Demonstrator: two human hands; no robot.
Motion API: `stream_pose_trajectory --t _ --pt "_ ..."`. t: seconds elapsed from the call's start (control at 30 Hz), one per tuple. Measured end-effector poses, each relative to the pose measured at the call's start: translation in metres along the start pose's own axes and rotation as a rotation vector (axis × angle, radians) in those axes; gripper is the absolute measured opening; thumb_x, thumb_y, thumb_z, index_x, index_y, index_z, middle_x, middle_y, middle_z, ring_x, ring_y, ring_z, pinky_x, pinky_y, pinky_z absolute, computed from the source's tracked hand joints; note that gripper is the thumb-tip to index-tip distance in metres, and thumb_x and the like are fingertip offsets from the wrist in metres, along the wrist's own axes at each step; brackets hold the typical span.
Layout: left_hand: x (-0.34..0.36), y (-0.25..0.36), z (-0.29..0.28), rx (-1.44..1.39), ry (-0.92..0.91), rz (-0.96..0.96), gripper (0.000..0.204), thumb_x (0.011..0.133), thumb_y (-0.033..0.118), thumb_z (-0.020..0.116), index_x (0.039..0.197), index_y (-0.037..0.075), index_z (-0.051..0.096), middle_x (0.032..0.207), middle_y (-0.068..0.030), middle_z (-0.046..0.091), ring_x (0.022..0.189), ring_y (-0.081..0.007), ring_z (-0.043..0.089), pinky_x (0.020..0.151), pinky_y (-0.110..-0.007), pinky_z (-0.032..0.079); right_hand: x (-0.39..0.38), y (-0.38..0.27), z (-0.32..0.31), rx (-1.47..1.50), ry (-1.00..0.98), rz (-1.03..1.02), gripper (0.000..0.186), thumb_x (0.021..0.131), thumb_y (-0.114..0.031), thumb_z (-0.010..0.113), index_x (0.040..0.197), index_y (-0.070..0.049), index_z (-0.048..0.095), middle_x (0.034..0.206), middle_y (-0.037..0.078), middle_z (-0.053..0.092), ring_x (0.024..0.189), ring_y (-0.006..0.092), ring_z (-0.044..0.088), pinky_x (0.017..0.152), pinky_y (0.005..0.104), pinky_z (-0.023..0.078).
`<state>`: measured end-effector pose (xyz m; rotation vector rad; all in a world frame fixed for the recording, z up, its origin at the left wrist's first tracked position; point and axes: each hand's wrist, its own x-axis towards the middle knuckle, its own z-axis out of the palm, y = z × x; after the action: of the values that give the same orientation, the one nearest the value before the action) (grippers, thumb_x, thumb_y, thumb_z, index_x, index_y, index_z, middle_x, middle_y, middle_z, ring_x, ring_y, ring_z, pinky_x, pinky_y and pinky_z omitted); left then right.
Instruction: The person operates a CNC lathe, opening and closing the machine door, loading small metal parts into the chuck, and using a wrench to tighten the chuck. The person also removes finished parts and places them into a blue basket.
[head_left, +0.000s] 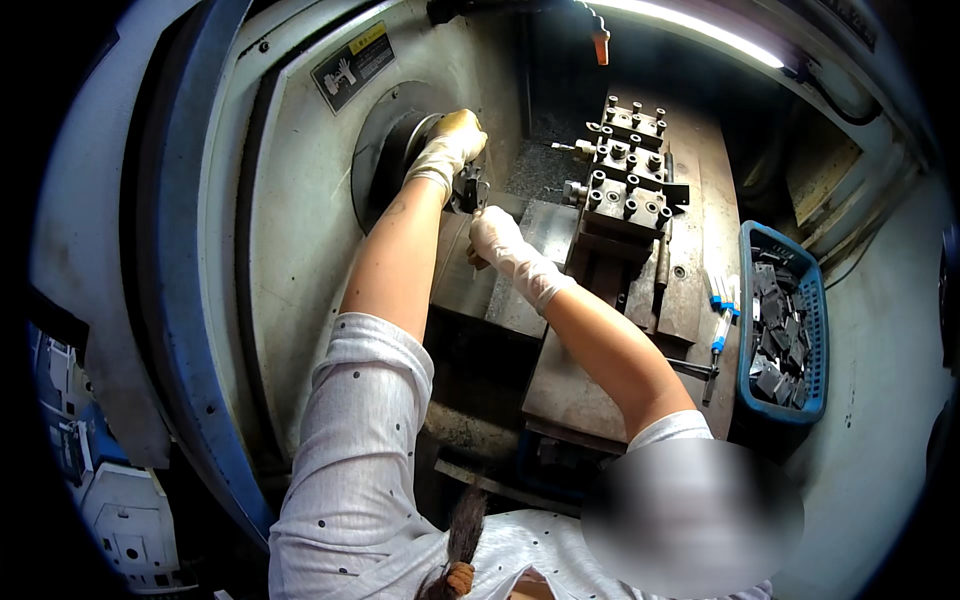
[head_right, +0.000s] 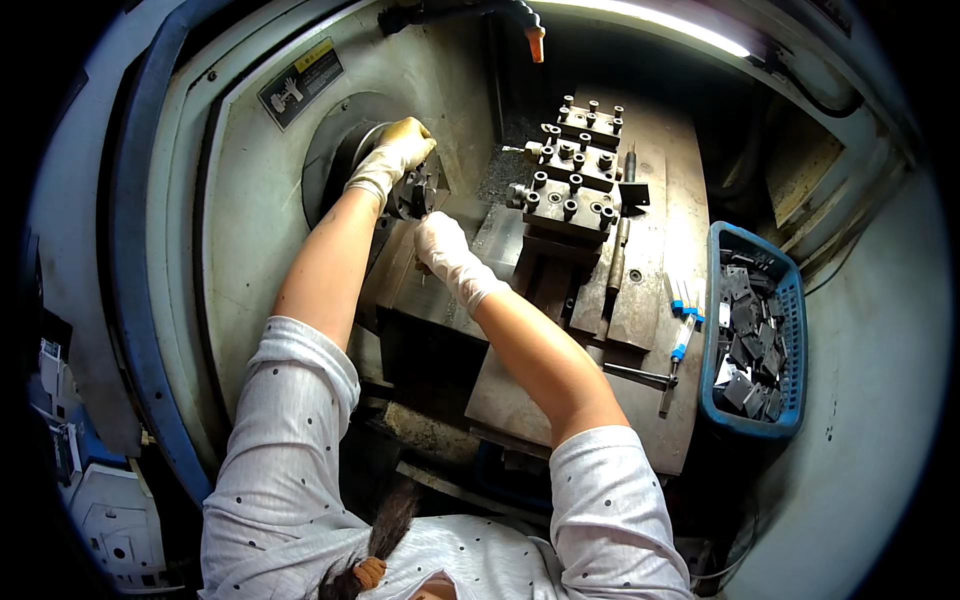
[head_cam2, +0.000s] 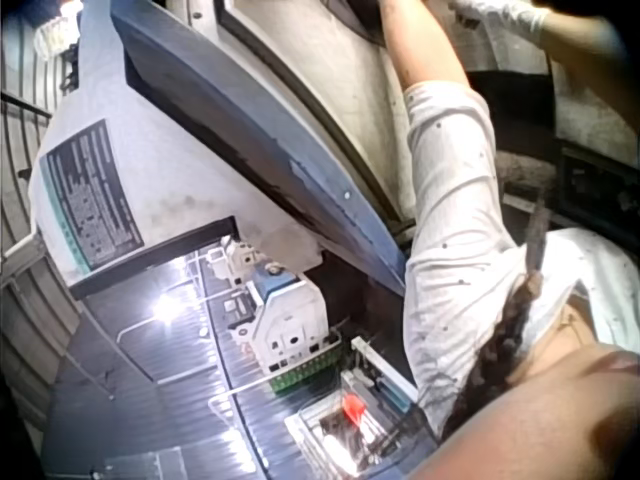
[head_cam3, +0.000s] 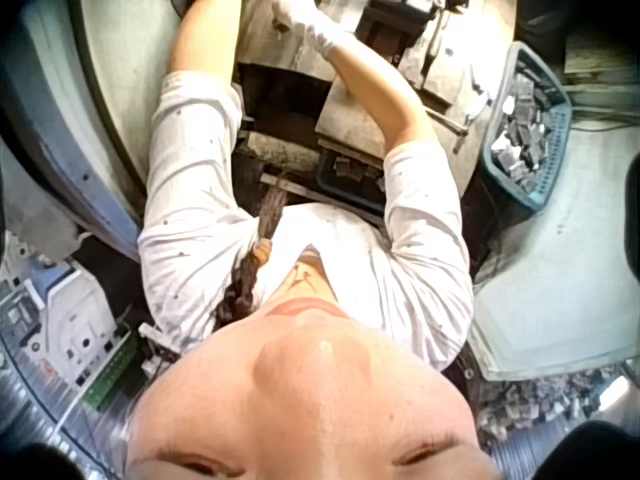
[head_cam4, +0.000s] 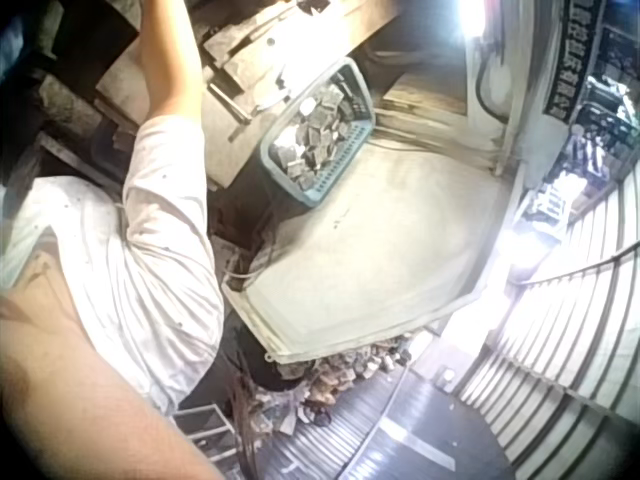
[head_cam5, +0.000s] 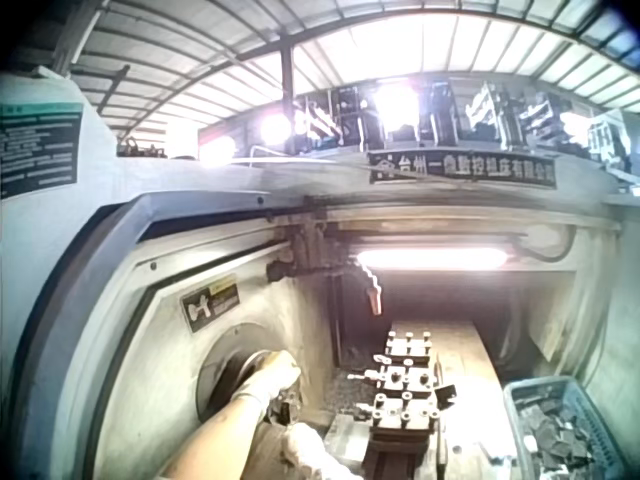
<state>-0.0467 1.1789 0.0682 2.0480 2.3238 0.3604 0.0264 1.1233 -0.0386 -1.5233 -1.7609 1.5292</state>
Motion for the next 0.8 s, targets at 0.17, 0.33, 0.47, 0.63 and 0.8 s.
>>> stream_pose_trajectory --t 0.17,0.33,0.47,0.63,0.8 --pt "0.001 -0.006 0.001 0.010 0.043 -0.017 0.024 0.063 0.023 0.053 0.079 0.007 0.057 0.081 -0.0127 0.054 0.078 -0.0232 0.052 0.071 -0.029 0.039 -0.026 -0.002 0.003 -0.325 0.421 -0.292 0.024 0.075 -0.021 0.038 0.074 0.000 0.049 0.071 0.020 0.053 0.072 0.0315 0.051 0.064 0.0363 0.040" --pt "-0.013 -0.002 0.003 -0.149 0.112 -0.030 0.022 0.066 0.026 0.052 0.079 0.009 0.058 0.076 -0.0100 0.056 0.074 -0.0213 0.053 0.068 -0.028 0.040 0.007 0.018 -0.012 -0.240 0.053 -0.223 0.019 0.075 -0.013 0.036 0.067 0.000 0.047 0.061 0.013 0.052 0.051 0.0227 0.051 0.049 0.0323 0.041" --pt "-0.018 -0.001 -0.005 -0.132 0.112 -0.054 0.020 0.065 0.025 0.053 0.079 0.011 0.058 0.081 -0.0090 0.055 0.078 -0.0212 0.052 0.071 -0.029 0.040 0.019 0.023 -0.011 0.452 -0.028 0.141 0.019 0.074 -0.013 0.035 0.061 -0.003 0.045 0.052 0.007 0.046 0.038 0.0182 0.045 0.038 0.0293 0.039" --pt "-0.017 0.003 -0.003 -0.168 0.099 -0.060 0.019 0.065 0.024 0.053 0.078 0.011 0.058 0.082 -0.0091 0.055 0.079 -0.0218 0.052 0.071 -0.029 0.040 0.022 0.039 -0.010 0.928 -0.248 0.342 0.032 0.076 -0.029 0.031 0.061 -0.003 0.043 0.051 0.008 0.043 0.039 0.0195 0.045 0.039 0.0303 0.040" --pt "-0.014 -0.003 0.001 -0.162 0.124 -0.038 0.023 0.066 0.026 0.052 0.080 0.009 0.057 0.079 -0.0106 0.055 0.078 -0.0215 0.052 0.070 -0.029 0.039 -0.005 0.025 0.011 0.899 -0.063 0.372 0.040 0.076 -0.037 0.027 0.065 -0.005 0.048 0.056 0.007 0.046 0.051 0.0225 0.047 0.055 0.0350 0.040"
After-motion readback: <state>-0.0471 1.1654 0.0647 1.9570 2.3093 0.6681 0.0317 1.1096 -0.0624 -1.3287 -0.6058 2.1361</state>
